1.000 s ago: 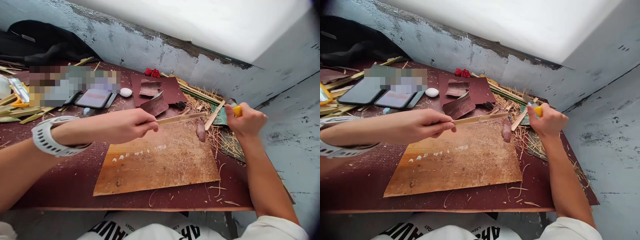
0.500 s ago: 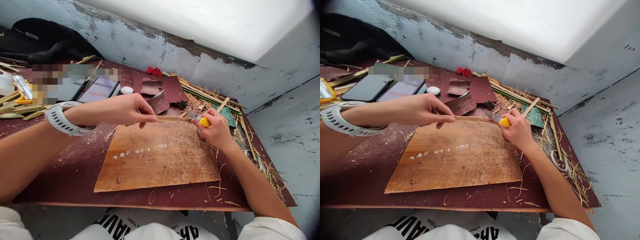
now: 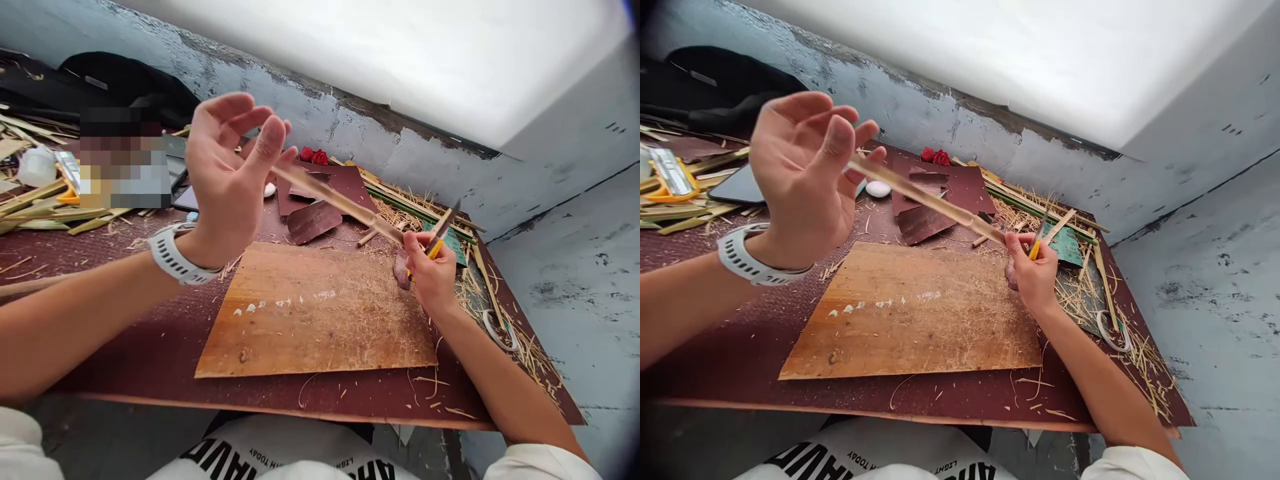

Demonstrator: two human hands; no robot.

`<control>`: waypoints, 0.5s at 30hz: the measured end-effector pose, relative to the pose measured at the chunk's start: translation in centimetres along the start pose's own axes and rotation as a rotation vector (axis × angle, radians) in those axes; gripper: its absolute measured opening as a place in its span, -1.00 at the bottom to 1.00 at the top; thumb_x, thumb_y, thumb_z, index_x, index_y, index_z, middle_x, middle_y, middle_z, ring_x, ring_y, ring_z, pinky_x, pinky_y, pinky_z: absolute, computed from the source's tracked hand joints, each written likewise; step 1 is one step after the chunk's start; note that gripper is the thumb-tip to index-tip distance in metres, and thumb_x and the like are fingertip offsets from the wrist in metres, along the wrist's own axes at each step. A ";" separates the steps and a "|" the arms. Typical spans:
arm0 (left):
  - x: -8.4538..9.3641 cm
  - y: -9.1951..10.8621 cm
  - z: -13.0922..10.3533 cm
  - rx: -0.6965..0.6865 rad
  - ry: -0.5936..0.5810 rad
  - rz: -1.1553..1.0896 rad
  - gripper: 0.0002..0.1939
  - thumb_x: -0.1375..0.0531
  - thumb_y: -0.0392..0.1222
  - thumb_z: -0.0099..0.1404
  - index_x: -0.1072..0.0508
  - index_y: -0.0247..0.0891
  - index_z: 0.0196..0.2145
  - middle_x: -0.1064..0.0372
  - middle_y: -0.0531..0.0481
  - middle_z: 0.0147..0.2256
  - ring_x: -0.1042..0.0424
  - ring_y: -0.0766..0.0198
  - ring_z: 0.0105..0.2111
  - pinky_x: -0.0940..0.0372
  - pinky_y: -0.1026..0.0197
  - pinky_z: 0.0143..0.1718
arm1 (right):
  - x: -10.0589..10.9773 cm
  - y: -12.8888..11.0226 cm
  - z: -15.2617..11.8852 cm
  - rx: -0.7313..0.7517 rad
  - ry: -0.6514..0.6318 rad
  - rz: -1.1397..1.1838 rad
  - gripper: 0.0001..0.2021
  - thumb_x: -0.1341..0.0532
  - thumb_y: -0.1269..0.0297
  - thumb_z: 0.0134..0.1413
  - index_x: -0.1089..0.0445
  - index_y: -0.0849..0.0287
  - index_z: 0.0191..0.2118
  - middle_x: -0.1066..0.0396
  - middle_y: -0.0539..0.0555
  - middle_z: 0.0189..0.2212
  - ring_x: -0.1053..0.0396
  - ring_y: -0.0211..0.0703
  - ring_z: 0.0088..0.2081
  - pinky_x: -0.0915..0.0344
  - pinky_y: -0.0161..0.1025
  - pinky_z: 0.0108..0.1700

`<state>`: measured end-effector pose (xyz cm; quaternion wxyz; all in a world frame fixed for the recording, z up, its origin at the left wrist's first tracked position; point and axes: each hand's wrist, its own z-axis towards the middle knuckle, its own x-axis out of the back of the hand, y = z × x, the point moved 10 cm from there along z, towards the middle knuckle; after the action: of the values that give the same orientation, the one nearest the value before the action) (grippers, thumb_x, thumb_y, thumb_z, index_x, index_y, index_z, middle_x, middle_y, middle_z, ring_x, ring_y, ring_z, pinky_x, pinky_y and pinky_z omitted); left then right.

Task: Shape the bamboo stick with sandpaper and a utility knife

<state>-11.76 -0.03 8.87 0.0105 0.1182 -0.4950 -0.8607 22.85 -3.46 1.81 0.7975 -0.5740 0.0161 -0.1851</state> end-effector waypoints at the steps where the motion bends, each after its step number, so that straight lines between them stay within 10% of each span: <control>1: -0.4 -0.5 -0.2 0.040 -0.035 -0.022 -0.47 -0.32 0.21 0.36 -0.35 0.03 0.18 -0.33 0.02 0.20 -0.30 0.02 0.22 -0.40 -0.06 0.06 | -0.1 0.0 -0.3 -0.016 0.027 0.041 -0.58 -0.45 -0.14 0.08 -0.36 0.08 -0.37 -0.05 -0.19 -0.67 0.06 -0.36 -0.67 0.07 -0.29 -0.66; 8: -9.6 -5.4 -8.7 0.468 -0.648 -0.273 -0.59 -0.41 -0.07 0.31 -0.52 -0.36 0.01 -0.54 -0.21 0.01 -0.51 0.06 0.05 -0.40 -0.04 0.14 | -3.7 -1.3 -4.0 -0.054 -0.098 -0.005 -0.60 -0.43 -0.09 0.12 -0.36 0.10 -0.42 -0.09 -0.14 -0.65 0.01 -0.33 -0.63 0.08 -0.29 -0.62; 15: -10.8 -4.0 -10.7 0.357 -0.757 -0.176 -0.77 -0.23 -0.09 0.50 -0.54 -0.33 -0.14 -0.57 -0.14 -0.17 -0.56 0.14 -0.13 -0.47 0.15 -0.12 | -7.4 -2.5 -7.2 -0.040 -0.457 -0.062 -0.60 -0.29 -0.07 0.31 -0.30 0.12 -0.38 -0.11 -0.11 -0.57 -0.01 -0.32 -0.55 0.01 -0.29 -0.52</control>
<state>1.39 -5.60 2.38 -0.2660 -0.1641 -0.5933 -0.7419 13.54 -8.38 0.31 0.7630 -0.6168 -0.1788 -0.0744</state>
